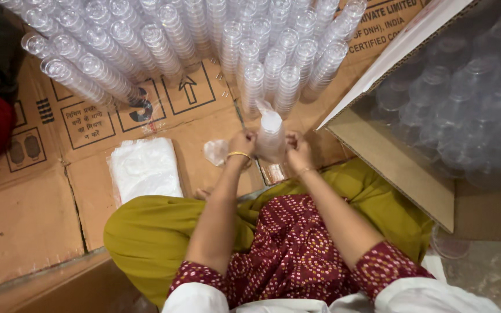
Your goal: The person sits on the floor and packs stacks of clear plastic cups into clear poly bags. They open a plastic bag, insert a stack of cups, then set the filled bag aside and repeat with more stacks, taking cups from an open carton.
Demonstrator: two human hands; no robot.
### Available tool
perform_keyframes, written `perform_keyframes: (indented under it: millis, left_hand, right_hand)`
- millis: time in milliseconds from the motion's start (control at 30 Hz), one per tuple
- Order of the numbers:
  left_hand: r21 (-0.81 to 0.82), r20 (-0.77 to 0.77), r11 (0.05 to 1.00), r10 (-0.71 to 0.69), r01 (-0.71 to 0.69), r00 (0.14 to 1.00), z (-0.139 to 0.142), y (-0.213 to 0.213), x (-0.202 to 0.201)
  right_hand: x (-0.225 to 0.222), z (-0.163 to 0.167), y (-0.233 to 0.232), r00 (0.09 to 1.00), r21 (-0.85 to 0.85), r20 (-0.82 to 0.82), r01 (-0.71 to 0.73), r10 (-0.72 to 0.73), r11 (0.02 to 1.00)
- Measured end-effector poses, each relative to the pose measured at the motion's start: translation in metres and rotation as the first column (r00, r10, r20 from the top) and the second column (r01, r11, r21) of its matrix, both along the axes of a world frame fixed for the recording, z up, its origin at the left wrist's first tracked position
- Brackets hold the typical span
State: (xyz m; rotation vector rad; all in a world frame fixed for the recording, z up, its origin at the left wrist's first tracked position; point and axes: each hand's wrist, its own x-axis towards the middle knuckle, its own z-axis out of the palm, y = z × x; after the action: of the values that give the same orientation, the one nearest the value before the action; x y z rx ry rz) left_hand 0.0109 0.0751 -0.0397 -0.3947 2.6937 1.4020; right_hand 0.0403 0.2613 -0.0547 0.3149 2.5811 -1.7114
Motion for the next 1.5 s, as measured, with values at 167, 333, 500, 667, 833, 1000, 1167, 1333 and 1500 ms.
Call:
perform_keyframes:
  millis: [167, 333, 500, 667, 833, 1000, 1167, 1333, 1500]
  left_hand:
    - [-0.022, -0.088, 0.996, 0.082, -0.084, 0.993, 0.047, -0.015, -0.016]
    - [-0.028, -0.073, 0.999, -0.028, 0.026, 0.997, 0.048, -0.007, -0.048]
    - [-0.132, -0.015, 0.982, -0.137, 0.134, 0.990, 0.030, -0.020, -0.058]
    - [-0.146, -0.119, 0.965, -0.236, 0.218, 0.964, 0.057, -0.056, -0.040]
    - [-0.255, -0.180, 0.914, -0.366, 0.316, 0.913, 0.165, -0.086, -0.031]
    - [-0.245, -0.150, 0.826, -0.550, 0.508, 0.821, 0.238, -0.066, -0.015]
    - [-0.193, -0.136, 0.779, -0.623, 0.596, 0.770, 0.214, -0.033, -0.011]
    - [-0.215, -0.204, 0.764, -0.645, 0.609, 0.737, 0.175, -0.027, 0.003]
    - [-0.190, -0.317, 0.787, -0.615, 0.587, 0.722, 0.149, -0.035, -0.002]
  right_hand:
    - [0.012, 0.039, -0.003, 0.920, -0.273, -0.188, -0.386, 0.345, 0.881]
    - [0.009, 0.045, -0.020, 0.917, 0.166, -0.163, -0.338, 0.364, 0.926]
    - [0.006, 0.034, -0.017, 0.927, 0.210, -0.133, -0.318, 0.350, 0.924]
    - [-0.001, 0.012, -0.011, 0.905, 0.329, -0.161, -0.327, 0.394, 0.886]
    - [-0.007, 0.002, -0.007, 0.898, 0.338, -0.183, -0.324, 0.399, 0.884]
    - [-0.011, 0.013, -0.010, 0.937, 0.219, -0.005, -0.340, 0.349, 0.915]
    - [-0.013, 0.016, -0.010, 0.928, 0.330, 0.028, -0.359, 0.371, 0.873]
    - [-0.018, 0.010, -0.012, 0.915, 0.292, -0.084, -0.357, 0.396, 0.887]
    - [-0.022, 0.017, -0.009, 0.902, 0.289, -0.051, -0.397, 0.428, 0.871]
